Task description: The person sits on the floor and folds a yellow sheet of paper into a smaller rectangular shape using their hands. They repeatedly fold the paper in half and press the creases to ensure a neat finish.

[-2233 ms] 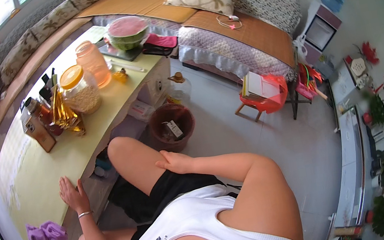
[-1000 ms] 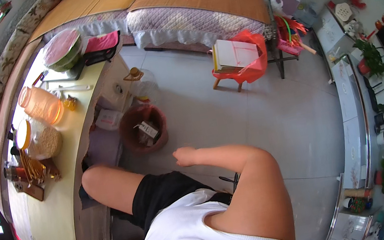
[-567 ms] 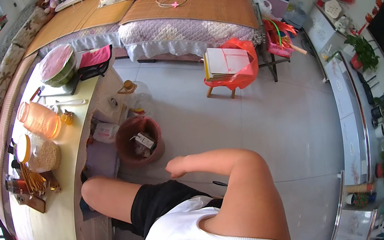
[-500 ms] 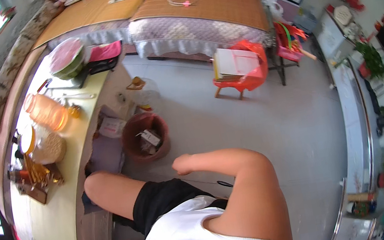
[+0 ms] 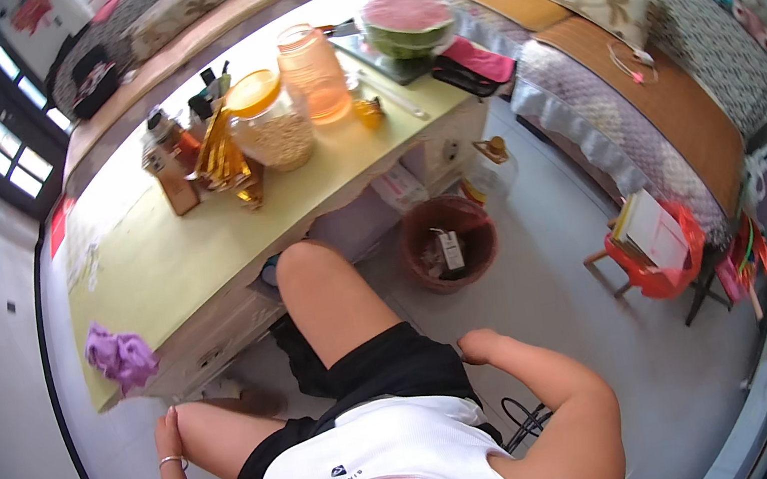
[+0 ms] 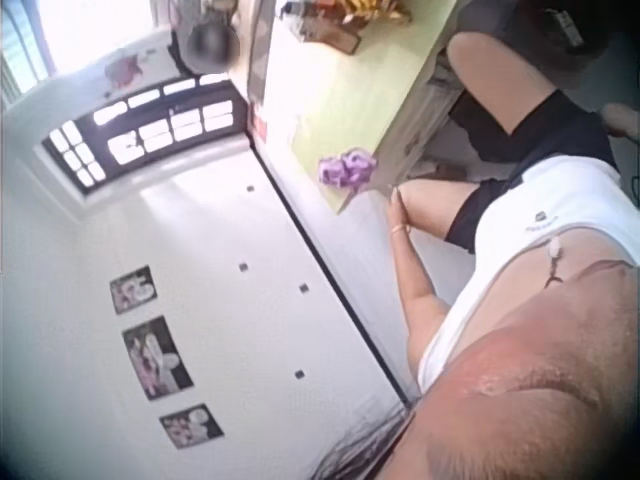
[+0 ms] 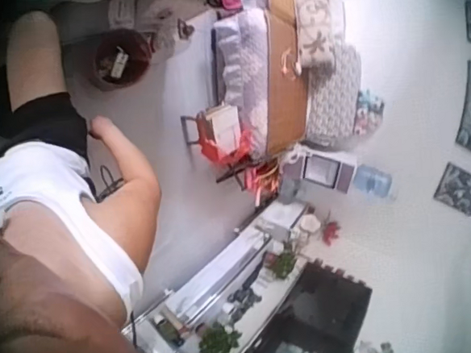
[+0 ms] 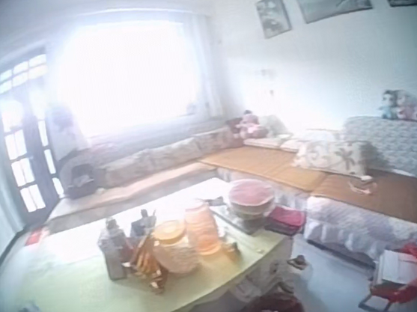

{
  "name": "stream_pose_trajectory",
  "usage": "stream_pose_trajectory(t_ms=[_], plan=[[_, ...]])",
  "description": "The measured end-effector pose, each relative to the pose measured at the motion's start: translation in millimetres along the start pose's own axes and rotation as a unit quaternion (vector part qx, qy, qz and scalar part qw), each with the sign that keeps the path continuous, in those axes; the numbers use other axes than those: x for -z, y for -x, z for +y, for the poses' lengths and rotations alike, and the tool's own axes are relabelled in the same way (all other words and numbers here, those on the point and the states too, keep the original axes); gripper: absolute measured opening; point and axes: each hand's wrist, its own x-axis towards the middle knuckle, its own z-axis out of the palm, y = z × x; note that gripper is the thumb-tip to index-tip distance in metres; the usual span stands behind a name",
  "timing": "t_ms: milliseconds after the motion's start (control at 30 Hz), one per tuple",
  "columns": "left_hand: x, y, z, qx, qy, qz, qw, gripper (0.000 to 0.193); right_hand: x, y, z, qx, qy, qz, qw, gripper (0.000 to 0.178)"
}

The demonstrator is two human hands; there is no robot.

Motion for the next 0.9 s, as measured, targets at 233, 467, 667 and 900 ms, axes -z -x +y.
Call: stream_pose_trajectory(t_ms=[233, 467, 667, 900], plan=[[4.4, 22.9, -28.6, 0.037, 0.006, 0.022, 0.999, 0.058, 21.6, -25.6, -3.3, 0.065, 0.049, 0.033, 0.996, 0.029], [-2.7, 31.9, -40.9, 0.024, 0.050, 0.072, 0.996, 0.058, 28.2, -34.4, -6.7, 0.100, 0.043, 0.043, 0.993, 0.028], [10.4, 35.7, -20.8, 0.026, 0.010, 0.035, 0.999, 0.060, 5.4, -37.8, -2.1, 0.038, 0.055, -0.021, 0.998, 0.032], [0.7, 29.1, 19.6, 0.034, 0.008, 0.041, 0.999, 0.064, 25.8, -8.8, 5.8, 0.013, 0.082, -0.009, 0.997, 0.029]])
